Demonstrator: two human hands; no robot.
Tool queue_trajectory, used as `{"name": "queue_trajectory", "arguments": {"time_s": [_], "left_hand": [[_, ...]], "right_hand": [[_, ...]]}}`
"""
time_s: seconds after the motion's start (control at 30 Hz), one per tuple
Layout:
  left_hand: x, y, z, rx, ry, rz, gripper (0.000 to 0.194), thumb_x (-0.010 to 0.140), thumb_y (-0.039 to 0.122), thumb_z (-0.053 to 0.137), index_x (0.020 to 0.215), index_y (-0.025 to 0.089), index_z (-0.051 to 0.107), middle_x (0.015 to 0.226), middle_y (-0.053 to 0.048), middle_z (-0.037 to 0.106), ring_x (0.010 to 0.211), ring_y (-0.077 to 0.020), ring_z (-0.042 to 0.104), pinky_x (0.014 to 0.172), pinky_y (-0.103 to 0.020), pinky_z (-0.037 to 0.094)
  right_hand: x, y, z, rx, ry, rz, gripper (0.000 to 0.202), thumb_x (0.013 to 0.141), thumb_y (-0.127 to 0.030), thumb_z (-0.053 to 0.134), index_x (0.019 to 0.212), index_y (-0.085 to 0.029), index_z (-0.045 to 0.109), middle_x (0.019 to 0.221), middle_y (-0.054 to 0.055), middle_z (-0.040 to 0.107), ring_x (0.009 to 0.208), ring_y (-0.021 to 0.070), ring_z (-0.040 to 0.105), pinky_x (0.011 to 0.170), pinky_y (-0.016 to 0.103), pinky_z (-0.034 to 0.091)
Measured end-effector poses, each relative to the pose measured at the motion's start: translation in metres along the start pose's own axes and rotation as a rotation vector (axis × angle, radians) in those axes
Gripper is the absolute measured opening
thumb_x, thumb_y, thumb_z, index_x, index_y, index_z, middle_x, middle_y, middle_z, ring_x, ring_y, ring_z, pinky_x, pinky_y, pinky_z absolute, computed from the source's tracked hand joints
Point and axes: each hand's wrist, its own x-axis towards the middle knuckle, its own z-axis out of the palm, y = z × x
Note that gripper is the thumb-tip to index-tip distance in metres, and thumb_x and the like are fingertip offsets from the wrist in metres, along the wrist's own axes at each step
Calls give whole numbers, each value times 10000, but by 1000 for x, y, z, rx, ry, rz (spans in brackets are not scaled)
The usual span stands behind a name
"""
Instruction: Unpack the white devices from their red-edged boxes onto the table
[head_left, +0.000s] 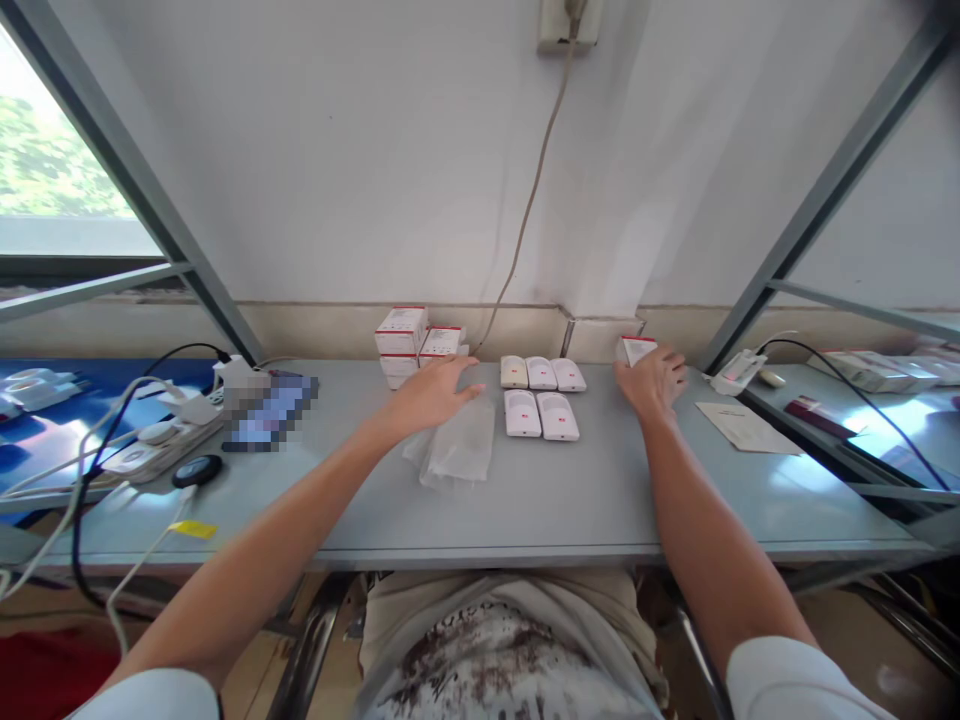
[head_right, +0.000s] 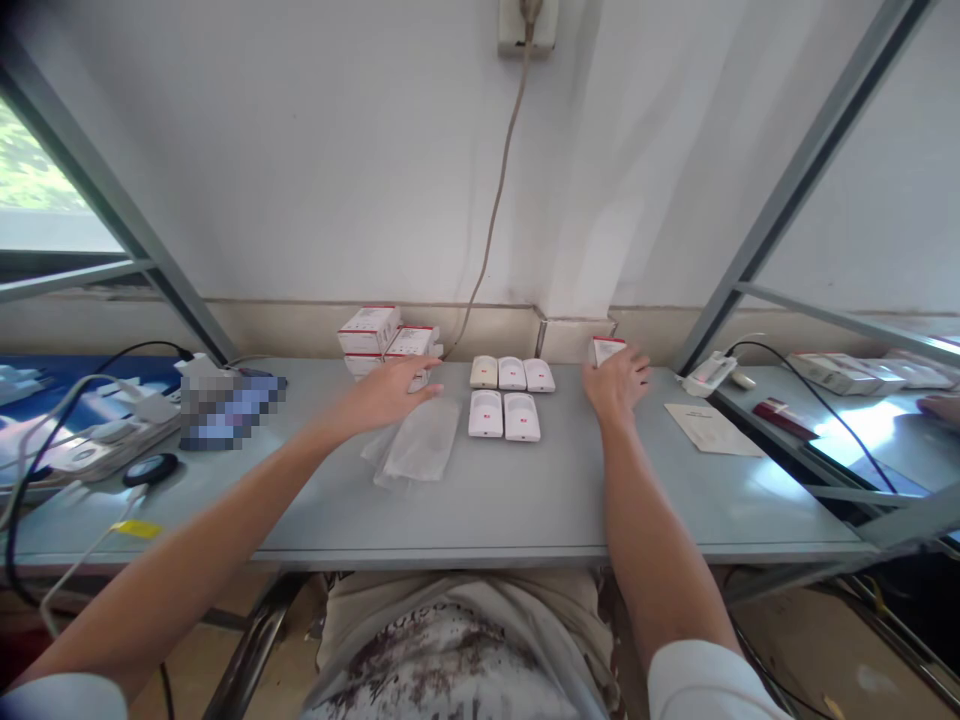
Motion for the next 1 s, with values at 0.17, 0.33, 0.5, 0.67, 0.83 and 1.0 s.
{"name": "queue_trajectory", "arguments": {"time_s": [0.17, 0.33, 0.5, 0.67, 0.83, 1.0], "left_hand": [[11, 2, 12, -285, 139, 123, 466, 1074, 600, 584, 1363, 258, 715, 1296, -75, 770, 1087, -251, 717, 876, -351, 552], [14, -17, 36, -453, 269, 178, 393, 1066, 531, 621, 1316, 244, 719, 1193, -69, 773, 1055, -220, 711, 833, -326, 538], [8, -28, 49, -318, 328, 276, 385, 1075, 498, 640, 1366, 248, 681, 1209, -74, 755, 1085, -227, 695, 896, -366, 547], [4, -29, 57, -221, 288, 347, 668, 990, 594, 766, 1528, 264, 550, 1431, -125, 663, 1293, -304, 639, 997, -433, 559], [1, -28, 65, -246, 348, 320, 698, 920, 661, 820, 1405, 224, 572, 1337, -128, 684, 1180, -300, 670, 1003, -454, 560], [0, -25, 64, -404, 367, 234, 522, 1015, 650, 676, 1303, 218, 616, 1262, -119, 720, 1124, -274, 689, 966, -427, 574]], "right_hand": [[-22, -38, -1, 276, 39, -317, 963, 788, -300, 723, 1636, -100, 313, 1485, 289, 485, 1382, 460, 524, 1140, 663, 457], [-58, -66, 1, 589, -140, -705, 927, 809, -338, 770, 1631, -247, 352, 1393, 182, 494, 1315, 397, 575, 1123, 637, 516], [-79, -75, 3, 752, -178, -806, 924, 798, -455, 866, 1562, -243, 392, 1401, 180, 545, 1331, 414, 568, 1151, 707, 490], [-103, -86, -13, 991, -374, -643, 1225, 736, -561, 946, 1681, -305, 209, 1545, 189, 504, 1103, 309, 694, 958, 554, 652], [-119, -96, -27, 1142, -568, -636, 1354, 704, -592, 971, 1743, -372, 130, 1616, 170, 460, 1004, 253, 731, 883, 473, 694], [-106, -95, -16, 1229, -574, -540, 809, 841, -811, 769, 1448, -320, 558, 1551, 123, 516, 1105, 255, 712, 867, 443, 706]]}}
